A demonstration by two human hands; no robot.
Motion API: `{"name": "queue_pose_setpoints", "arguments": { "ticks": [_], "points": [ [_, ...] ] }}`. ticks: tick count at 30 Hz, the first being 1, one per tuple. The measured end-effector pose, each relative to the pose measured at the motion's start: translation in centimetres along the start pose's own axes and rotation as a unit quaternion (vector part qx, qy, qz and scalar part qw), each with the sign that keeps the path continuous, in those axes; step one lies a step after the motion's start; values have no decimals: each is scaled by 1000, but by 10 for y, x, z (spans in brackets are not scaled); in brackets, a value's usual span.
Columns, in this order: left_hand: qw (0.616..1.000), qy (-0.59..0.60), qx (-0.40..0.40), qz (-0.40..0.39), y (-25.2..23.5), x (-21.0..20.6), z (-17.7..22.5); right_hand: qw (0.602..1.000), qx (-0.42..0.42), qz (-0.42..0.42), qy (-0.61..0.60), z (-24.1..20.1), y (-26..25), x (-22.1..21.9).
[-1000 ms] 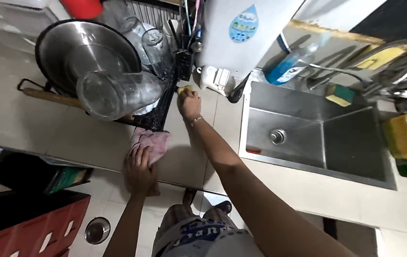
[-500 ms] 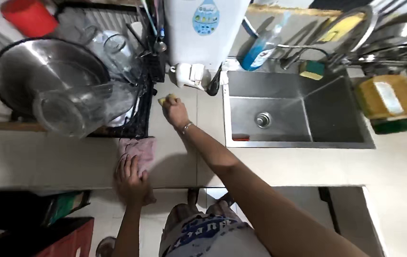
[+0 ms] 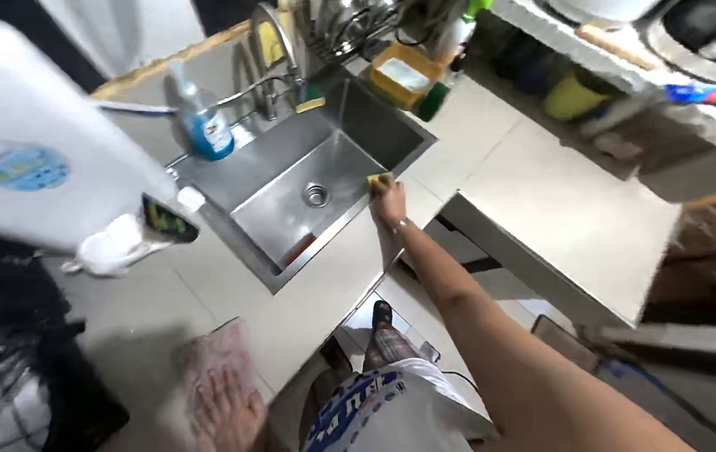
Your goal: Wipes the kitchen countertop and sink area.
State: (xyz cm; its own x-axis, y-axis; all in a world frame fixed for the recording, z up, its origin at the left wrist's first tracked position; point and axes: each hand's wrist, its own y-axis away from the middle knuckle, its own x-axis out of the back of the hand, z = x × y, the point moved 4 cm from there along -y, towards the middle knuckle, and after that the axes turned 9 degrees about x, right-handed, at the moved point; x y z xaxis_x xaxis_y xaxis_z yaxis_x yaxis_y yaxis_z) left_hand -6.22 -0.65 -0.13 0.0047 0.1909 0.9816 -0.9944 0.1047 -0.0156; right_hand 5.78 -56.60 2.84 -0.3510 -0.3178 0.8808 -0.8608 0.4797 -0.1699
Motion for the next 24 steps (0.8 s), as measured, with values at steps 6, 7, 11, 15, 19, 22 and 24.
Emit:
{"name": "queue_pose_setpoints", "arguments": {
  "ticks": [6, 7, 11, 15, 19, 22, 24],
  "points": [
    [980, 16, -195, -34, -78, -24, 179, 999, -11, 38, 14, 46, 11, 27],
    [970, 11, -242, -25, -88, -29, 207, 998, -21, 55, 25, 73, 15, 38],
    [918, 21, -389, -77, -120, -54, 326, 977, -186, 96, 46, 225, 43, 120],
    [900, 30, -424, -93, -145, -83, 463, 949, -278, 131, 73, 320, 150, 184],
    [885, 40, -447, -124, -155, -111, 605, 889, -415, 172, 89, 385, 289, 239],
    [842, 32, -512, -167, -122, -137, 706, 839, -497, 200, 91, 434, 294, 281],
    [808, 37, -560, -179, -81, -146, 759, 861, -465, 191, 83, 431, 270, 277]
  ]
}}
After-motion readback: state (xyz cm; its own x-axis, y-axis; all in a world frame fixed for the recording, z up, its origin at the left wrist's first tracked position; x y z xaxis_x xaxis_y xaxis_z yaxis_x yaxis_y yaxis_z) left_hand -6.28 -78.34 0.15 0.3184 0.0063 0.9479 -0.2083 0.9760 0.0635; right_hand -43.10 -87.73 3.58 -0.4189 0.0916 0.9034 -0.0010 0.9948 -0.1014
